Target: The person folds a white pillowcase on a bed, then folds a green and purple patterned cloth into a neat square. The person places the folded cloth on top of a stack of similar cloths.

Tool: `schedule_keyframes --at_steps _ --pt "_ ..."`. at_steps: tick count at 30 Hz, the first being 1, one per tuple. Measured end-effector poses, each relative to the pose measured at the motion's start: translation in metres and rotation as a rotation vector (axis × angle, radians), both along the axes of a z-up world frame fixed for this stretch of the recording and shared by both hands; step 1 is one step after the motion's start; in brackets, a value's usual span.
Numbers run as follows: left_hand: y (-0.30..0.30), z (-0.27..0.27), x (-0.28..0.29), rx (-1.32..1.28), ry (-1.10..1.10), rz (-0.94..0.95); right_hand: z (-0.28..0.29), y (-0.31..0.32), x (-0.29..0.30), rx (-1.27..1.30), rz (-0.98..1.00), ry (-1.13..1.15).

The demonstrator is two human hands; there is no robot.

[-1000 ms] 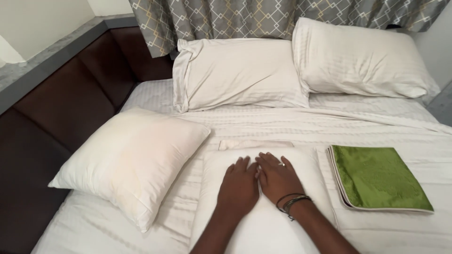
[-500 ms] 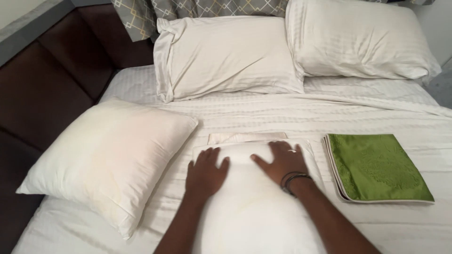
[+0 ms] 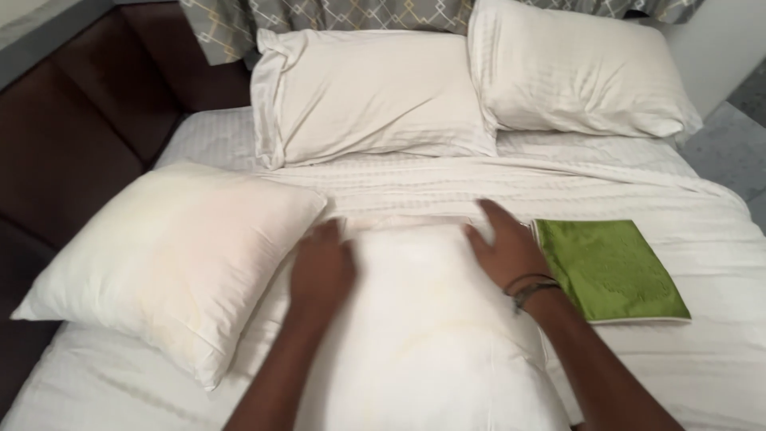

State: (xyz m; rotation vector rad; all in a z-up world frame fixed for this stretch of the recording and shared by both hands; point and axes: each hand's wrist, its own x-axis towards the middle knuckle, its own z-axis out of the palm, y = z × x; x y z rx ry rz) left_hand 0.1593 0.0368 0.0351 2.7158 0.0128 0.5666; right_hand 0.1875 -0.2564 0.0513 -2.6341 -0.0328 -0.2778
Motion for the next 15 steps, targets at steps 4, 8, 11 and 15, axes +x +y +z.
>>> schedule_keyframes --at_steps 4,8,11,15 --pt "-0.071 -0.006 -0.007 -0.039 0.198 -0.304 -0.034 0.036 0.009 0.146 0.322 -0.048" --pt "-0.086 -0.021 -0.004 -0.003 0.235 -0.317 -0.061 0.044 0.015 -0.195 0.293 0.121" --pt "-0.071 -0.020 0.005 -0.002 0.329 -0.238 -0.043 0.043 0.006 -0.231 0.282 0.209" --pt "-0.052 -0.009 0.010 0.000 0.376 -0.146 -0.027 0.040 0.012 -0.206 0.187 0.290"
